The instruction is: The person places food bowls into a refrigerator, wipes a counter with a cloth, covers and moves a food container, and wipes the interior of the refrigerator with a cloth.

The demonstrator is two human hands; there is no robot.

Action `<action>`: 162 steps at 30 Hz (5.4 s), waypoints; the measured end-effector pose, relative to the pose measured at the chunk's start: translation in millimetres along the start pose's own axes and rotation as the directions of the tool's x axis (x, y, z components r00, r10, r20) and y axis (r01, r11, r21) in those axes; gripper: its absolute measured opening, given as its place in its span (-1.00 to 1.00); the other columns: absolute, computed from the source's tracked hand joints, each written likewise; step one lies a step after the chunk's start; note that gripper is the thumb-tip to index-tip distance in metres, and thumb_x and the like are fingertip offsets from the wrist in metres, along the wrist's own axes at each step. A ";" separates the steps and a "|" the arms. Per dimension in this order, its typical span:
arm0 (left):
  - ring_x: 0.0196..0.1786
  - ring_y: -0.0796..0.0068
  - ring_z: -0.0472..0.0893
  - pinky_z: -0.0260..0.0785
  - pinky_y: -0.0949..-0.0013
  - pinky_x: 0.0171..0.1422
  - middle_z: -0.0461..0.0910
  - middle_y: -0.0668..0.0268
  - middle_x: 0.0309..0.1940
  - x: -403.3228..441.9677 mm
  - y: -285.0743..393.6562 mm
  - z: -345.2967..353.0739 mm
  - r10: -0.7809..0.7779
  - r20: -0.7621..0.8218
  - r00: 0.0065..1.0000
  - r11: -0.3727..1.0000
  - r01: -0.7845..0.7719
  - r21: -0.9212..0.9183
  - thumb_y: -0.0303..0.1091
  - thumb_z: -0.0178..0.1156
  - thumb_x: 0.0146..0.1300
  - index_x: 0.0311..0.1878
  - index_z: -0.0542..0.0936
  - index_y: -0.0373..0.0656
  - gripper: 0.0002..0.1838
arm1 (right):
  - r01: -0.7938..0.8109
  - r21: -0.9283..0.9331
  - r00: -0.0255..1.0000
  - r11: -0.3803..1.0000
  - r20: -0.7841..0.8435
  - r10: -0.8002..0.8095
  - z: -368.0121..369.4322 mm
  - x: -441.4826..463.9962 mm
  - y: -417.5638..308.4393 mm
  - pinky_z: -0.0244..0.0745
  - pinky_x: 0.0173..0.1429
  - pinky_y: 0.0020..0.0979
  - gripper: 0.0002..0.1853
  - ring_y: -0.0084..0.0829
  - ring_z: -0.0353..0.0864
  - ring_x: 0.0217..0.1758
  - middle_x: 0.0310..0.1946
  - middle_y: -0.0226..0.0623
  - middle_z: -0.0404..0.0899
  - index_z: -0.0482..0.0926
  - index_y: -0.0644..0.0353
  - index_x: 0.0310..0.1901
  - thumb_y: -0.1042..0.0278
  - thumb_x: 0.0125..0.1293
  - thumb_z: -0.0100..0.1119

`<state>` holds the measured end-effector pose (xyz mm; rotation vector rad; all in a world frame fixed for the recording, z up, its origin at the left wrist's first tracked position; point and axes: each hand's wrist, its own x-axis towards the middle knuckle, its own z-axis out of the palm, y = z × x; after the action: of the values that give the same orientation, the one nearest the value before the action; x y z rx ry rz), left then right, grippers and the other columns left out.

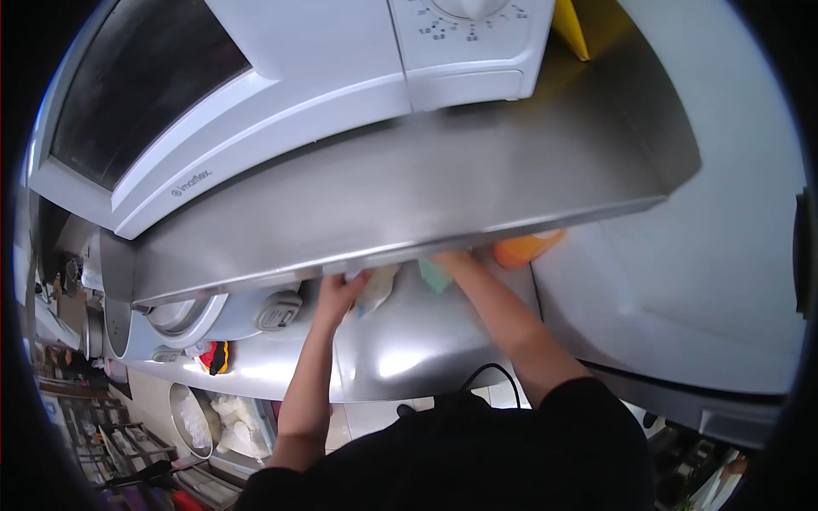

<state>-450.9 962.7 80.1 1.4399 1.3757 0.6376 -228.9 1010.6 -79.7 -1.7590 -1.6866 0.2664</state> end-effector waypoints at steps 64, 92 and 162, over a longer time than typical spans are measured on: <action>-0.06 0.30 0.41 0.32 0.23 -0.08 0.33 0.25 0.05 -165.7 -20.6 241.6 0.139 0.607 0.783 0.926 0.114 -0.360 -0.29 0.01 0.18 0.27 0.07 -0.06 -0.41 | -0.980 -0.172 0.110 0.097 -0.064 0.992 -166.0 -904.9 -45.7 0.32 0.05 -0.19 -0.48 -0.07 0.42 -0.03 -0.15 -0.01 0.48 0.48 0.19 -0.10 -0.09 0.06 0.05; -0.42 0.64 0.49 0.28 0.57 -0.44 0.54 0.39 -0.39 -365.9 169.0 942.1 0.033 0.998 0.057 0.799 -0.602 0.008 -0.25 0.10 0.13 -0.19 0.51 -0.19 -0.75 | -0.643 0.673 -0.735 -0.365 -0.410 0.540 -534.1 -1059.1 228.8 0.41 -0.20 -0.27 -0.62 -0.14 0.54 -0.29 -0.42 -0.10 0.55 0.55 0.17 -0.39 -0.04 0.02 0.12; -0.30 0.56 0.52 0.33 0.50 -0.26 0.55 0.31 -0.25 -1122.4 702.9 2496.6 -0.458 0.389 -0.800 0.662 -0.598 -0.451 -0.21 0.06 0.19 -0.14 0.47 -0.17 -0.73 | -0.371 0.842 -0.918 0.393 -0.269 -0.291 -1711.9 -1575.4 1164.5 0.39 -0.11 -0.35 -0.69 -0.23 0.54 -0.19 -0.31 -0.11 0.56 0.54 0.18 -0.25 0.13 0.09 0.09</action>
<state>1811.0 -731.4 105.5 1.6303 -1.2560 -1.3832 1473.3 -952.9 46.0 -1.3144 1.5005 -1.3202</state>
